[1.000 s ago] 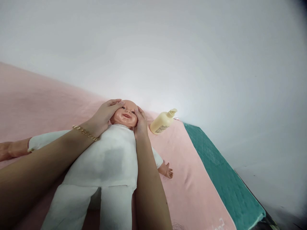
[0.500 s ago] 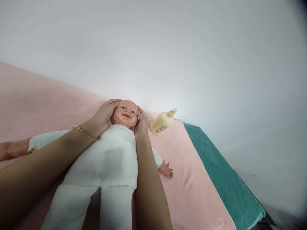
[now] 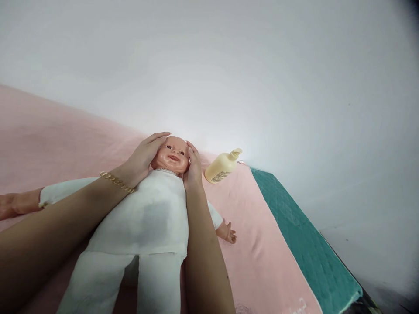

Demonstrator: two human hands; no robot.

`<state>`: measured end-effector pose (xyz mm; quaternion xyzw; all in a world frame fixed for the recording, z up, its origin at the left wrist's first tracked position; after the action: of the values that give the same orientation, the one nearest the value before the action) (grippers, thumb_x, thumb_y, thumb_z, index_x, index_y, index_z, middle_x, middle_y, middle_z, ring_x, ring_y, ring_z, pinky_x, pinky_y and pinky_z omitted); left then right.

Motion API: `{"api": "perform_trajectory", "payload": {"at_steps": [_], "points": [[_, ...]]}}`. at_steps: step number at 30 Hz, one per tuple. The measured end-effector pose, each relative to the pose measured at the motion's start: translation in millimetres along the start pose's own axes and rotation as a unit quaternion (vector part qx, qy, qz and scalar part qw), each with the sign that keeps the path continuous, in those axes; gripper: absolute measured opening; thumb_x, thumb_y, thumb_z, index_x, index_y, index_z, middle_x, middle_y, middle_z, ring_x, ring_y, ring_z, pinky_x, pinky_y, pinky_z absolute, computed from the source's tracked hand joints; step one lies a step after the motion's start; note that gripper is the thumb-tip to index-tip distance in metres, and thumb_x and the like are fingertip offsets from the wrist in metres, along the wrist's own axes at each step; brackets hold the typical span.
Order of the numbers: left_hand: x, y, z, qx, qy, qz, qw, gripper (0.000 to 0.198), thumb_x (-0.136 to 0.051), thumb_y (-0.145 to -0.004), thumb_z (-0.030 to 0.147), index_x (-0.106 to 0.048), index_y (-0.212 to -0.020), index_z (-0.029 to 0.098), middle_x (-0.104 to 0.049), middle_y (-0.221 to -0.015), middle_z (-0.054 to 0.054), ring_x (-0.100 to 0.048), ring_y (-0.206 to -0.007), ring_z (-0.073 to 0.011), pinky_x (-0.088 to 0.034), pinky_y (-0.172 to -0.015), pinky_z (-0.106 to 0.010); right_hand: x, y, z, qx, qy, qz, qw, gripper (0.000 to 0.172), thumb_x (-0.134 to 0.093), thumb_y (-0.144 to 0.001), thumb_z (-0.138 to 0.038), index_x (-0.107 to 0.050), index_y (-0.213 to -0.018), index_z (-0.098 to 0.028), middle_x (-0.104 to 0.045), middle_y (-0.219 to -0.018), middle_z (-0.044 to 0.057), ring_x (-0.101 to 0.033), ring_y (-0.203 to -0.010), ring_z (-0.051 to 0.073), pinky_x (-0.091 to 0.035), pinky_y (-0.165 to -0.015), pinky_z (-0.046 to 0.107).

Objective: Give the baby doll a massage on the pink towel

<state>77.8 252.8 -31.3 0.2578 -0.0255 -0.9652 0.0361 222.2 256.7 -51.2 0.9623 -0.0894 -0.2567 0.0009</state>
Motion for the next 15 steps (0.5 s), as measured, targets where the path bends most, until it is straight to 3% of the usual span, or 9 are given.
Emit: {"api": "perform_trajectory", "payload": {"at_steps": [4,15], "points": [[-4.0,2.7,1.3,-0.009,-0.012,-0.027,1.0,0.024,-0.069,-0.086,0.032,-0.07,-0.106,0.019,-0.069,-0.117,-0.007,-0.064,-0.106,-0.0226,-0.056,-0.079,-0.025,-0.3,-0.5,-0.7,0.011,-0.002,-0.003,1.0,0.026,-0.063,-0.084,-0.036,-0.067,-0.109,-0.028,-0.068,-0.116,-0.001,-0.066,-0.106,0.019,-0.054,-0.099,0.041],[-2.6,0.4,-1.1,-0.005,-0.017,-0.023,1.0,0.021,-0.065,-0.09,0.03,-0.07,-0.108,0.019,-0.069,-0.12,-0.007,-0.064,-0.111,-0.0225,-0.056,-0.077,-0.022,0.2,-4.7,4.1,0.011,-0.004,-0.016,1.0,0.028,-0.064,-0.085,-0.04,-0.066,-0.111,-0.029,-0.069,-0.113,0.0,-0.068,-0.103,0.02,-0.055,-0.097,0.044]]}}
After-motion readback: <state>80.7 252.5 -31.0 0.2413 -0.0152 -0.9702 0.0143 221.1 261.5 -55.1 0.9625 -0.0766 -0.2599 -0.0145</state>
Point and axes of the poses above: each hand's wrist, its own y-axis away from the middle knuckle, its own x-axis out of the back of the hand, z = x × y, the point moved 10 cm from there along -y, towards the middle knuckle
